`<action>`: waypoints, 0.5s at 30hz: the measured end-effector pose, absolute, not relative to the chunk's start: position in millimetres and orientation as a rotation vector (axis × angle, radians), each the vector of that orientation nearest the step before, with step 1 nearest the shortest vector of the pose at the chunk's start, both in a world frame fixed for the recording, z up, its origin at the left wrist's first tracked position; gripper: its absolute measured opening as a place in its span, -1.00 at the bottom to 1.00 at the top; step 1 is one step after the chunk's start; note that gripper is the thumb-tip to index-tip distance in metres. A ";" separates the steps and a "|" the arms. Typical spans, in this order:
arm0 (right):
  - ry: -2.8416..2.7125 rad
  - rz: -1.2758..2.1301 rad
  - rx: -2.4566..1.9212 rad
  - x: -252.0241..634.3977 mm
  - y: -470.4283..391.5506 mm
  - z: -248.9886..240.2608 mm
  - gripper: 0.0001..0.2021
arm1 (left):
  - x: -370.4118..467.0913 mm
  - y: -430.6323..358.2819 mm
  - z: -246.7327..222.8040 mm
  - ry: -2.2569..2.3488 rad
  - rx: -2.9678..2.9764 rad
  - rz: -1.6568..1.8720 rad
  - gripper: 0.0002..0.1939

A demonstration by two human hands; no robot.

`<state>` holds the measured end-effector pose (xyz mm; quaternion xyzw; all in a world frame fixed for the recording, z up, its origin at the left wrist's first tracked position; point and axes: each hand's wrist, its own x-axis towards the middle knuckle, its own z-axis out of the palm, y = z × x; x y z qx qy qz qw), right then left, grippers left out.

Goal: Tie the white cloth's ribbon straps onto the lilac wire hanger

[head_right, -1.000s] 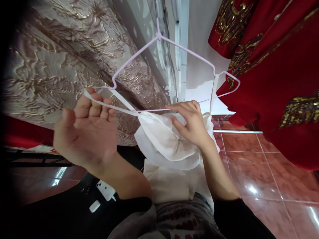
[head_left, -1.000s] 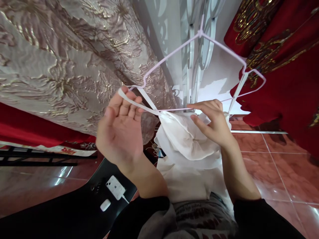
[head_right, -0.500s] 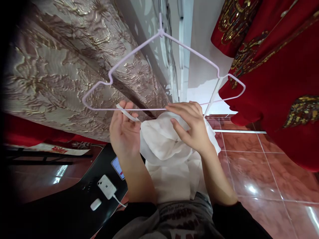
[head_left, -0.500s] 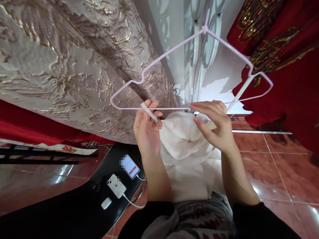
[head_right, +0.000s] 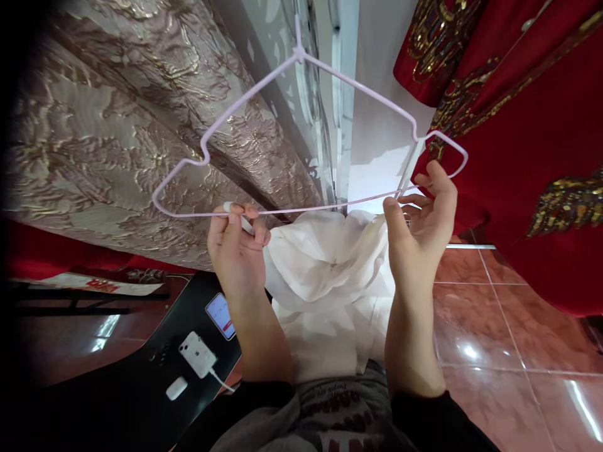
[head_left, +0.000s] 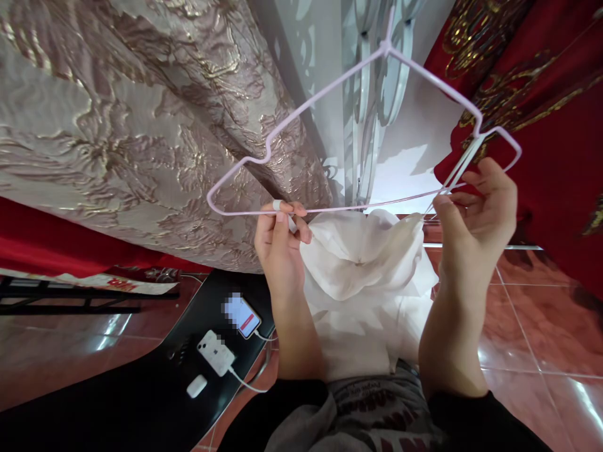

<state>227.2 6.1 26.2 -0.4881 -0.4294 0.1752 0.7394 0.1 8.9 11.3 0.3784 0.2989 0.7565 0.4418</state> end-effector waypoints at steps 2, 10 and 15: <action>-0.962 0.384 -1.065 226.4 6.1 28.6 -0.64 | -0.4 8.5 11.3 0.739 0.933 1.875 -0.78; -1.265 0.506 -1.156 234.6 -2.1 41.9 -0.86 | -2.4 14.8 6.9 0.733 0.888 1.841 -0.82; -1.436 0.257 -1.001 240.9 4.5 58.4 -0.54 | 0.4 18.1 5.5 0.731 0.828 1.789 -0.83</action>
